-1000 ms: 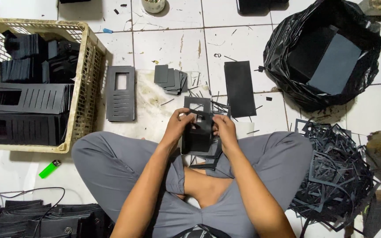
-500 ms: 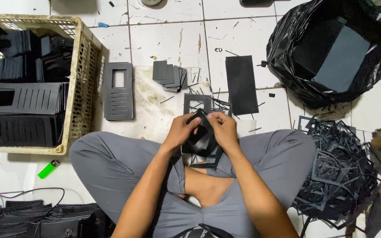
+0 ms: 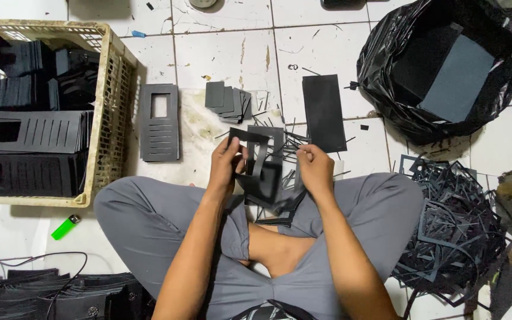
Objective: Removing the inner waste material from pre-cut leather frames and stacking them.
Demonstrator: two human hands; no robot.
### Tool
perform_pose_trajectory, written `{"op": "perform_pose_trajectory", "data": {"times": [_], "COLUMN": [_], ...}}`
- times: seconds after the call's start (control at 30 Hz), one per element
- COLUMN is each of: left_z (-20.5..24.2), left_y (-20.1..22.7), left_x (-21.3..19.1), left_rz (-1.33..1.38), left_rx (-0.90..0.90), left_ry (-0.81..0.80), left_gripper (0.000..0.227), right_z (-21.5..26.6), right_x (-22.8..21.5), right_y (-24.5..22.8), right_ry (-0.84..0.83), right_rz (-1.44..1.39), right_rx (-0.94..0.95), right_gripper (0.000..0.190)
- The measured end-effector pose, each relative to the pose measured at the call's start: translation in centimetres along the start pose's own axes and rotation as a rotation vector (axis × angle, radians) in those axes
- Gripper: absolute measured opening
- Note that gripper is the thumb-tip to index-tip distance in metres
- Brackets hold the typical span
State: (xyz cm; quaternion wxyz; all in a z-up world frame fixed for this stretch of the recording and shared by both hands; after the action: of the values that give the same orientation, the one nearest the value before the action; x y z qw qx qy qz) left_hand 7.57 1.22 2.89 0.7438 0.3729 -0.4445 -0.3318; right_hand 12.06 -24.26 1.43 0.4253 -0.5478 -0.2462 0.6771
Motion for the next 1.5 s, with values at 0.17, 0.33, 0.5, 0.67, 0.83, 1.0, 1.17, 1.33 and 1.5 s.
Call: {"op": "perform_pose_trajectory", "data": {"times": [0.17, 0.33, 0.5, 0.67, 0.83, 1.0, 1.17, 1.33, 1.5], "left_z": [-1.3, -0.2, 2.4, 0.8, -1.0, -0.6, 0.6, -0.2, -1.8], "left_y": [-2.6, -0.4, -2.2, -0.7, 0.5, 3.1, 7.0, 4.4, 2.3], "left_x": [-2.1, -1.5, 1.7, -0.3, -5.6, -9.2, -8.9, -8.7, -9.3], "left_rz": [0.215, 0.437, 0.347, -0.188, 0.218, 0.439, 0.373, 0.071, -0.122], "left_rx": [-0.049, -0.073, -0.303, -0.039, 0.09, 0.287, 0.277, -0.019, -0.122], "left_ry": [0.066, 0.135, 0.118, 0.157, 0.47, 0.584, 0.527, 0.247, 0.191], "left_gripper": [0.038, 0.042, 0.065, 0.044, 0.037, 0.031, 0.031, 0.038, 0.068], "right_z": [5.2, 5.7, 4.3, 6.4, 9.0, 9.7, 6.7, 4.0, 2.6], "right_x": [-0.5, 5.8, 6.5, 4.1, 2.6, 1.0, -2.0, -7.7, -13.0], "right_y": [-10.9, -3.7, -0.9, -5.0, -8.1, -8.9, -5.4, -3.5, -0.9], "right_ry": [-0.138, -0.543, -0.478, -0.494, -0.632, -0.709, -0.405, 0.036, 0.448], "right_rz": [-0.09, -0.326, -0.256, 0.031, 0.229, 0.484, 0.612, 0.338, -0.718], "right_rx": [-0.636, -0.26, -0.242, -0.246, -0.174, -0.174, -0.092, -0.126, -0.247], "right_gripper": [0.036, 0.039, 0.022, 0.028, 0.035, 0.039, 0.028, 0.022, 0.027]}}
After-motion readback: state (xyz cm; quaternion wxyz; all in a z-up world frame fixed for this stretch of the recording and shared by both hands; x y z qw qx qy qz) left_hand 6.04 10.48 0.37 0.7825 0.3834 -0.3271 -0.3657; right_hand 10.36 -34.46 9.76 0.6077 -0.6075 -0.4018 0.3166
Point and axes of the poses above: each hand's wrist, its own z-axis away from the middle knuckle, its own x-axis out of the palm, y = z × x, the point moved 7 cm from there along -z, towards the middle knuckle, and after that the axes turned 2 degrees about x, right-handed, at the moved point
